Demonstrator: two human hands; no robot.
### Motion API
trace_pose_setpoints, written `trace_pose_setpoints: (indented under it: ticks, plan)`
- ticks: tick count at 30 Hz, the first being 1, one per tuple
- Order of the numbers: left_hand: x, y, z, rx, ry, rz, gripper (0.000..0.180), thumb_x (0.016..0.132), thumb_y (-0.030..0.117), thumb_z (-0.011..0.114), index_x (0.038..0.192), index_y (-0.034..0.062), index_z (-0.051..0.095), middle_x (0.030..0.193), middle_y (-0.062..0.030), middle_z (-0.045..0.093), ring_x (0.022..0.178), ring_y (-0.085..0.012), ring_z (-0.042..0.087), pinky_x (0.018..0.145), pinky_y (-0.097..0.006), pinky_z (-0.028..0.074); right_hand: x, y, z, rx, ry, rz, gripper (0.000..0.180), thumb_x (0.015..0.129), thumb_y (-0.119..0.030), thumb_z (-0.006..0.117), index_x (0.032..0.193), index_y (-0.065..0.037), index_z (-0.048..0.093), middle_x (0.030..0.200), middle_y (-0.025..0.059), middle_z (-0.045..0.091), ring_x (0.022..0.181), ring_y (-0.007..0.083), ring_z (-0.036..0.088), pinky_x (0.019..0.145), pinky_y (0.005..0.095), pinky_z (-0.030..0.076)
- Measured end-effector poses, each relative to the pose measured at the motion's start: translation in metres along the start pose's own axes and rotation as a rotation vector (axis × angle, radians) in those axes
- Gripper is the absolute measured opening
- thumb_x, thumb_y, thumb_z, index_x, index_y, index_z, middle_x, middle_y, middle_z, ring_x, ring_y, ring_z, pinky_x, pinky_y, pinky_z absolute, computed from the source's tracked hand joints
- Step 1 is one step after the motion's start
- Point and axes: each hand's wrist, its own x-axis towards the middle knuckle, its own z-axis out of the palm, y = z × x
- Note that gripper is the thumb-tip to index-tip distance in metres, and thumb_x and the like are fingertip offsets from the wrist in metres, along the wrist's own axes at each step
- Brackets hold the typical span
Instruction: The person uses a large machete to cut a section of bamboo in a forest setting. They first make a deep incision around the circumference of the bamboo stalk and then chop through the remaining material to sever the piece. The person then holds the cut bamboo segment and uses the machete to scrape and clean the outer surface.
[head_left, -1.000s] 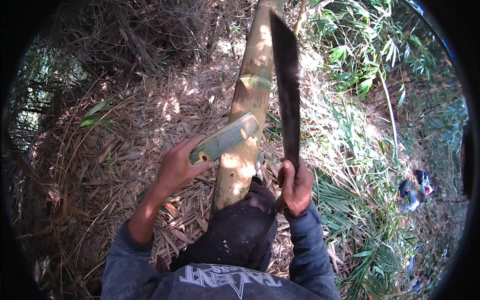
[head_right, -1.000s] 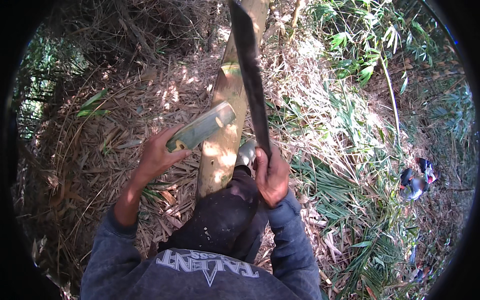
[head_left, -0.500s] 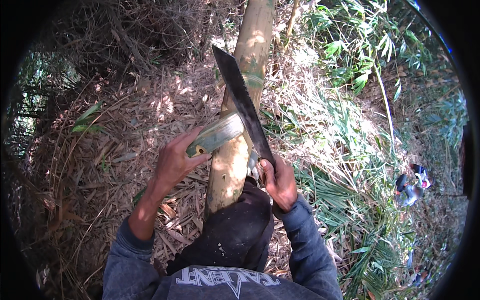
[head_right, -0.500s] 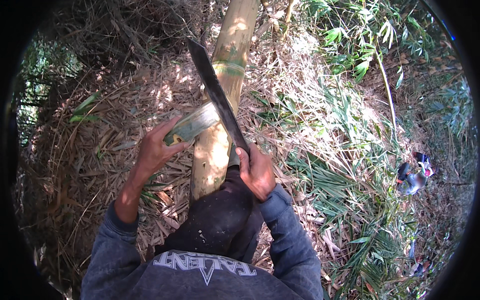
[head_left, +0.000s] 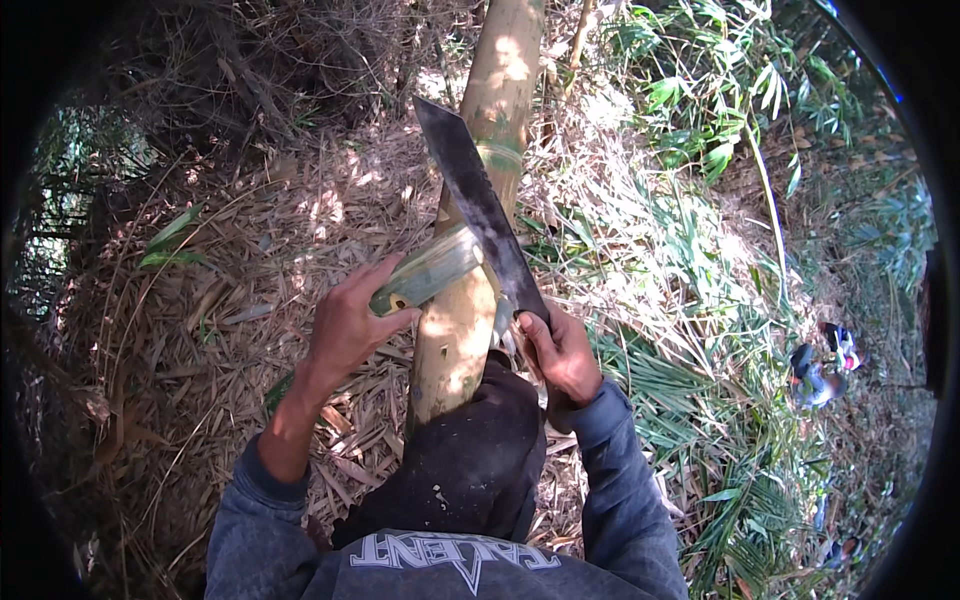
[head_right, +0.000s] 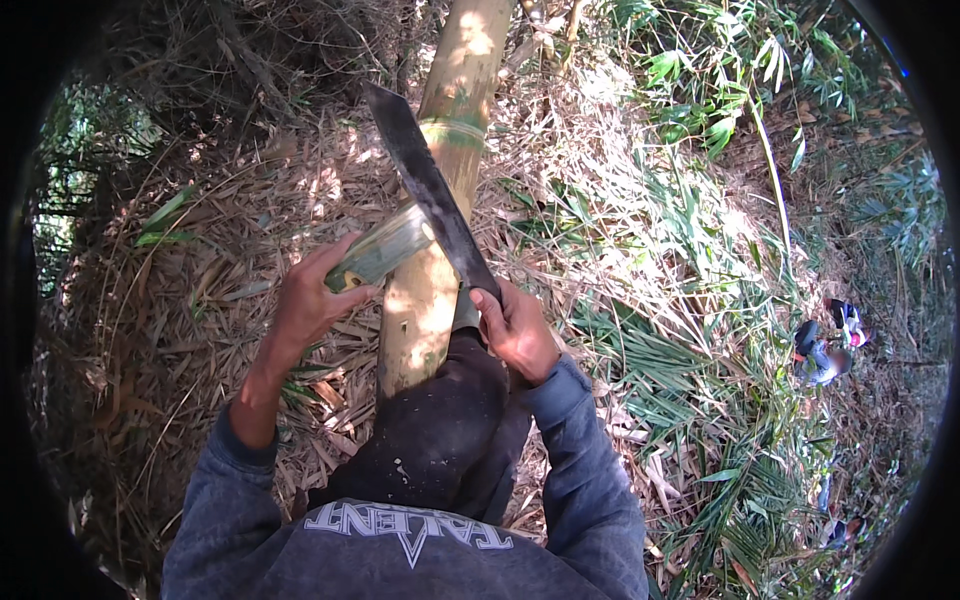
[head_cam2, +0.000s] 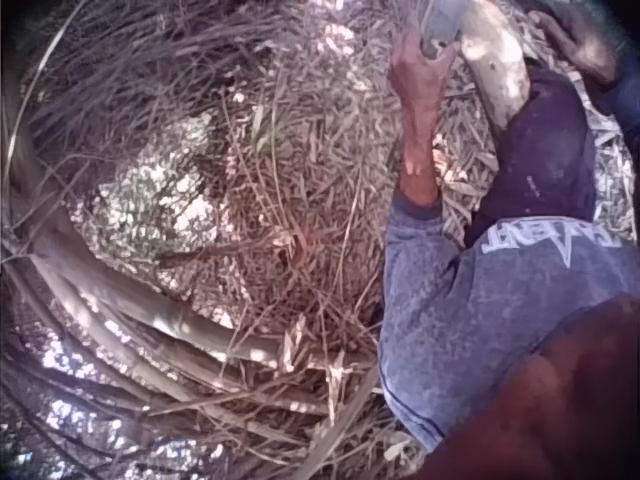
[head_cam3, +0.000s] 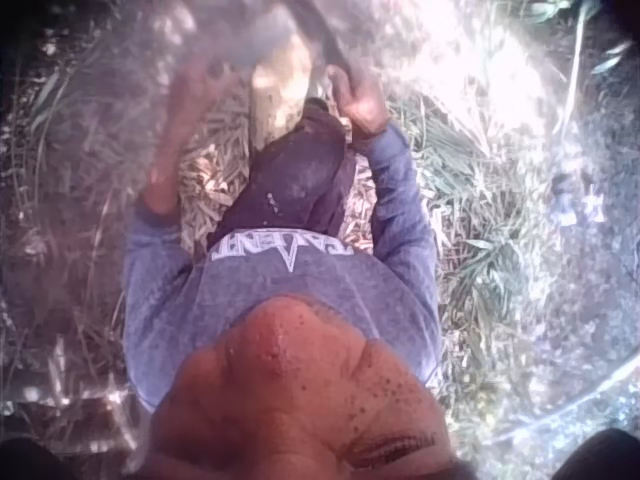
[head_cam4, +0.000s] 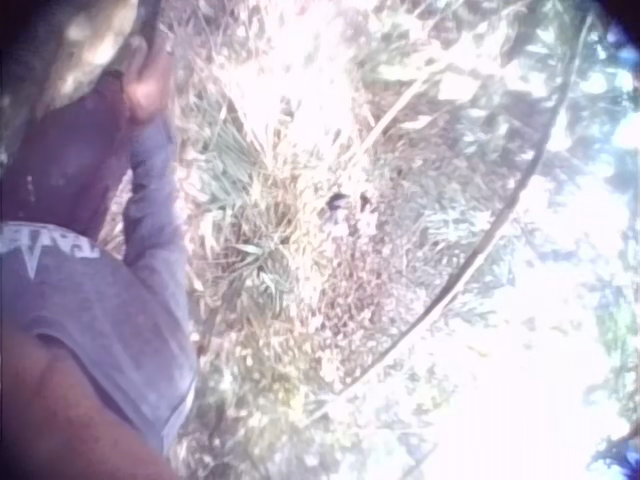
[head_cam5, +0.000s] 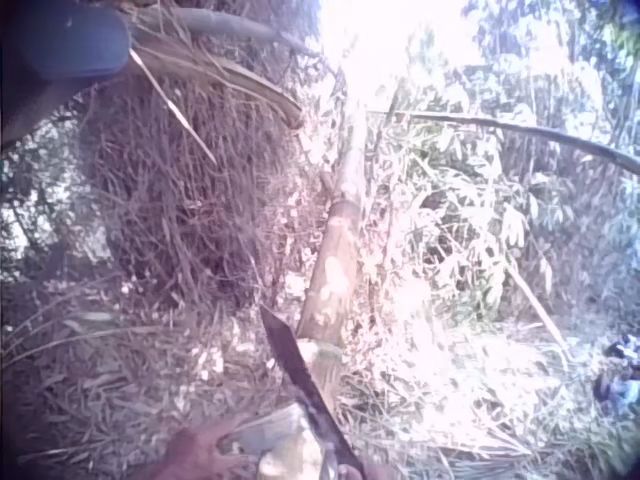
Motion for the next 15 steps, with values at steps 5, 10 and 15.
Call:
trace_pose_setpoints:
  ticks: [5, 10, 15]
  plan:
    - [0.001, -0.005, 0.002, -0.052, 0.003, 0.031, 0.073, 0.073, 0.03, 0.083, 0.135, 0.006, 0.054, 0.124, -0.0193, 0.063, 0.106, -0.0307, 0.066, 0.09, -0.039, 0.054, -0.006, -0.004, 0.005, -0.232, 0.111, -0.122, 0.029, 0.1, -0.026, 0.056, 0.096, 0.002, 0.059, 0.055, 0.0064, 0.05, 0.049, 0.0131, 0.049, 0.048, 0.0325, 0.039]
    - [0.0, -0.004, -0.001, -0.095, -0.034, -0.027, 0.077, 0.069, 0.022, 0.086, 0.136, 0.0025, 0.053, 0.126, -0.0211, 0.062, 0.112, -0.0283, 0.064, 0.094, -0.037, 0.051, -0.019, -0.033, 0.014, -0.037, 0.33, -0.225, 0.026, 0.1, -0.024, 0.055, 0.1, 0.002, 0.059, 0.059, 0.0009, 0.053, 0.053, 0.0083, 0.049, 0.049, 0.0282, 0.04]
    - [0.001, -0.004, 0.004, -0.116, -0.03, -0.006, 0.075, 0.07, 0.021, 0.086, 0.135, 0.0015, 0.053, 0.125, -0.0215, 0.063, 0.112, -0.0286, 0.064, 0.095, -0.036, 0.051, 0.003, 0.009, 0.013, -0.408, 0.161, -0.242, 0.026, 0.098, -0.025, 0.057, 0.103, 0.0, 0.06, 0.058, 0.0172, 0.054, 0.046, 0.0247, 0.05, 0.048, 0.0383, 0.039]
